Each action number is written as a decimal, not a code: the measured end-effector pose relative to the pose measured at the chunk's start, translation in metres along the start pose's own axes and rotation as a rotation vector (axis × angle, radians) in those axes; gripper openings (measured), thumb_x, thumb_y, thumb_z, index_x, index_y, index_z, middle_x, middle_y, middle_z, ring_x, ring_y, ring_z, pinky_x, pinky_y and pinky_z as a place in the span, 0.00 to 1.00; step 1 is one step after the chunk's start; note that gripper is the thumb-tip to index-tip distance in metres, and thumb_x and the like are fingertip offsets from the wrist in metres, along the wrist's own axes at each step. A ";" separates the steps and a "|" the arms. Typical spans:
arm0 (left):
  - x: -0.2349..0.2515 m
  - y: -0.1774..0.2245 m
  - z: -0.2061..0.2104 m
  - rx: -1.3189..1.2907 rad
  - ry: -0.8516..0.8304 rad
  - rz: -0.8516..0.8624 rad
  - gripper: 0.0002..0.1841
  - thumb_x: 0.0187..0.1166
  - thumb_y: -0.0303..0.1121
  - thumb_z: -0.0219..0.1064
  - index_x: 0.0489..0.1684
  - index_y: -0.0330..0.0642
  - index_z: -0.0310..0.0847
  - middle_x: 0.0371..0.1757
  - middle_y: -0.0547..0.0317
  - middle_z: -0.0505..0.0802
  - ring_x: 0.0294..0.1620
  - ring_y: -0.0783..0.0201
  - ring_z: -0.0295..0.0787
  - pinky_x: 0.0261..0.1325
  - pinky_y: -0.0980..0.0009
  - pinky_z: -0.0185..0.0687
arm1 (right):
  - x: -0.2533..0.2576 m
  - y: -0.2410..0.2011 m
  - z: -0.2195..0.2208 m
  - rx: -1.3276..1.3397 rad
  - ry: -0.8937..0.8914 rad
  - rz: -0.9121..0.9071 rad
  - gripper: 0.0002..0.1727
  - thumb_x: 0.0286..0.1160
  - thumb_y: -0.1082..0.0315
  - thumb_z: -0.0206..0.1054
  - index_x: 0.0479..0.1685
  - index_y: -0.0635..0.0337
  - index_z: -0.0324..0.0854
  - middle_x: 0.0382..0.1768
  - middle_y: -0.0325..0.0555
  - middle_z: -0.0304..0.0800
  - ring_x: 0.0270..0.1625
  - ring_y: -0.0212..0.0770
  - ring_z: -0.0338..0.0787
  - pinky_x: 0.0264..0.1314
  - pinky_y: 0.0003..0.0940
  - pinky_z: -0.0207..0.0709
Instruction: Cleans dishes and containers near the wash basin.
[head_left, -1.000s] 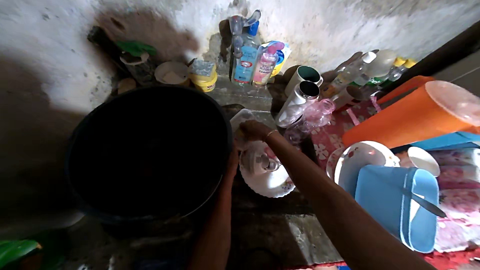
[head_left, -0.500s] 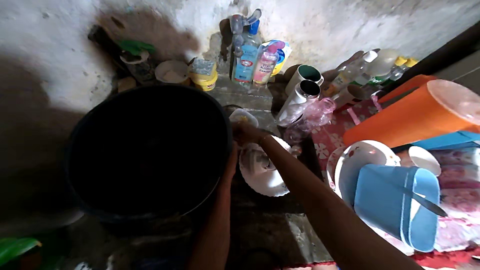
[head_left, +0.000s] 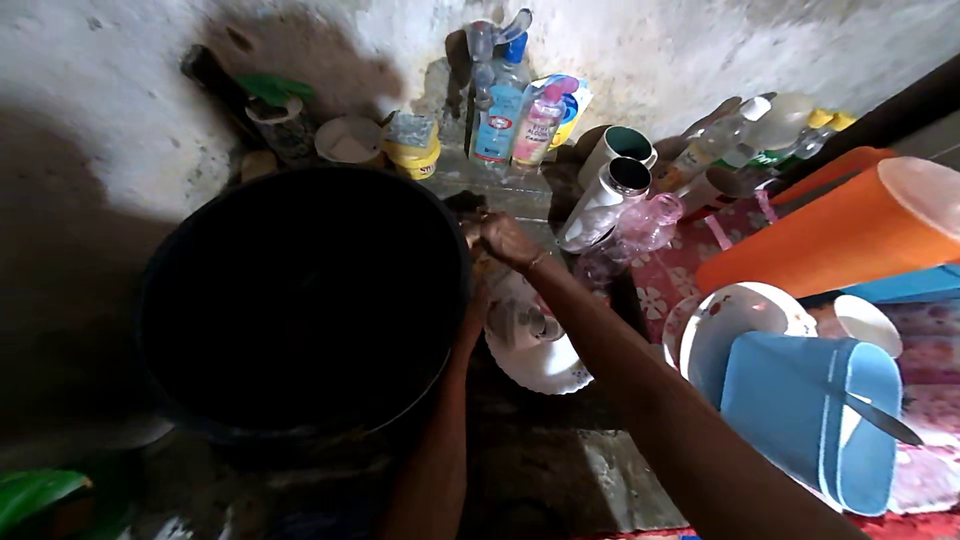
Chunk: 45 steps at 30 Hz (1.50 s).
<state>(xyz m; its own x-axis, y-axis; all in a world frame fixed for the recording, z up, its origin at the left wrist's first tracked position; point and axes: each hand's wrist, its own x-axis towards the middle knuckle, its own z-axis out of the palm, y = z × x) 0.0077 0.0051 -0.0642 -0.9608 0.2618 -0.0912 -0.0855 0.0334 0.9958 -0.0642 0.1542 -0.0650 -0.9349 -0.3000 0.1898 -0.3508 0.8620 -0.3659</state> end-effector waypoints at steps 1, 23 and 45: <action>-0.002 -0.002 0.000 0.001 -0.007 0.002 0.28 0.86 0.20 0.54 0.86 0.22 0.54 0.81 0.30 0.73 0.73 0.55 0.77 0.72 0.67 0.75 | 0.004 0.011 -0.005 -0.023 -0.033 0.075 0.14 0.73 0.78 0.68 0.56 0.64 0.91 0.57 0.66 0.92 0.69 0.68 0.85 0.74 0.65 0.74; 0.006 0.051 0.022 0.286 0.152 0.219 0.40 0.83 0.21 0.60 0.95 0.38 0.42 0.87 0.36 0.71 0.83 0.41 0.73 0.82 0.45 0.69 | -0.031 -0.060 -0.075 0.168 0.445 -0.096 0.13 0.60 0.87 0.69 0.42 0.69 0.92 0.49 0.64 0.93 0.60 0.64 0.89 0.66 0.57 0.81; -0.023 0.063 0.026 0.424 0.127 0.460 0.37 0.71 0.15 0.67 0.86 0.30 0.63 0.75 0.26 0.79 0.76 0.34 0.77 0.78 0.44 0.73 | -0.091 -0.052 -0.059 0.553 0.511 0.640 0.10 0.83 0.73 0.64 0.51 0.73 0.84 0.41 0.65 0.89 0.42 0.56 0.87 0.48 0.57 0.80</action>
<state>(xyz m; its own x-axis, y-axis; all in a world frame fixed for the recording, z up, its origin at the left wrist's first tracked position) 0.0314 0.0262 0.0005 -0.9005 0.2245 0.3724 0.4299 0.3303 0.8403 0.0421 0.1606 -0.0100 -0.8671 0.4808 0.1303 0.1155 0.4486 -0.8862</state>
